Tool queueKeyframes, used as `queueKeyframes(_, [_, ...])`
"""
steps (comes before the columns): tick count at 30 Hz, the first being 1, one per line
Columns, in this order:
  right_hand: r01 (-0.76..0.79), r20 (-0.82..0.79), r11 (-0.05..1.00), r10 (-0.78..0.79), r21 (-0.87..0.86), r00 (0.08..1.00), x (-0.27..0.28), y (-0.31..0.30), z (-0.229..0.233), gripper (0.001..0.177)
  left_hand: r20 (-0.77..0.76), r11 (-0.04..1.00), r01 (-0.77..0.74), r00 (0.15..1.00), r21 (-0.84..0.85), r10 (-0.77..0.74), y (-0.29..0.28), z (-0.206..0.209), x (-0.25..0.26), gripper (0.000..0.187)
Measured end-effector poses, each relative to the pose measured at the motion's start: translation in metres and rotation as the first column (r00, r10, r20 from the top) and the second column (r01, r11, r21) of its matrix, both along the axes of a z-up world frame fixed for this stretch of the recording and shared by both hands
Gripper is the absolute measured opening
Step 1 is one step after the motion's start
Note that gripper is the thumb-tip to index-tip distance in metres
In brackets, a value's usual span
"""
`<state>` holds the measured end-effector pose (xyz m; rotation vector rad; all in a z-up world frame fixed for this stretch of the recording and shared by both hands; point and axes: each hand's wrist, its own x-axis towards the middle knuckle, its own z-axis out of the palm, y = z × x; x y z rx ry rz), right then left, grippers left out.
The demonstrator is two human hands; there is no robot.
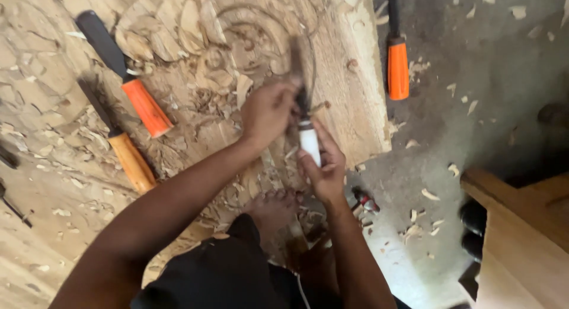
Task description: The person carves designs into a wooden board using a chisel.
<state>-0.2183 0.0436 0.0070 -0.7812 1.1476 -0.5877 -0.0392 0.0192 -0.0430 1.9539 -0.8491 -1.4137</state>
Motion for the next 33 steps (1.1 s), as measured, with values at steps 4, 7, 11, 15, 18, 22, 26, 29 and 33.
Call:
queueKeyframes(4, [-0.145,0.02,0.978,0.149,-0.151,0.989,-0.002,0.013,0.001,0.068,-0.119,0.966,-0.045,0.993,-0.254,0.015,-0.003,-0.008,0.026,0.05])
queueKeyframes(7, [0.132,0.22,0.973,-0.173,0.189,0.96,0.023,0.035,0.017,0.071,-0.041,0.896,0.441,0.897,0.052,-0.439,-0.031,0.038,0.035,0.049])
queueKeyframes(11, [0.295,0.408,0.9,-0.413,0.322,0.814,0.029,0.072,0.015,0.076,0.08,0.654,0.731,0.653,0.194,-0.753,-0.042,0.042,0.045,0.049])
queueKeyframes(15, [0.33,0.385,0.867,-0.468,0.374,0.795,0.029,0.069,0.014,0.074,-0.019,0.667,0.716,0.685,0.205,-0.729,-0.048,0.043,0.043,0.038])
queueKeyframes(18, [0.319,0.376,0.878,-0.447,0.355,0.812,0.026,0.052,0.013,0.075,-0.114,0.742,0.625,0.778,0.242,-0.618,-0.052,0.051,0.04,0.034])
queueKeyframes(22, [0.296,0.343,0.872,-0.436,0.39,0.832,0.027,0.026,0.017,0.08,-0.123,0.825,0.516,0.857,0.232,-0.501,-0.059,0.054,0.04,0.039])
queueKeyframes(26, [0.276,0.363,0.899,-0.396,0.34,0.843,0.023,0.013,0.011,0.078,-0.112,0.886,0.418,0.908,0.202,-0.403,-0.059,0.055,0.037,0.039])
queueKeyframes(29, [0.231,0.337,0.914,-0.345,0.334,0.876,0.022,0.0,0.007,0.079,-0.116,0.926,0.321,0.946,0.201,-0.303,-0.059,0.055,0.034,0.036])
queueKeyframes(33, [0.182,0.346,0.956,-0.255,0.228,0.903,0.014,-0.008,-0.007,0.075,-0.141,0.987,0.118,0.985,0.113,-0.102,-0.044,0.038,0.025,0.034])
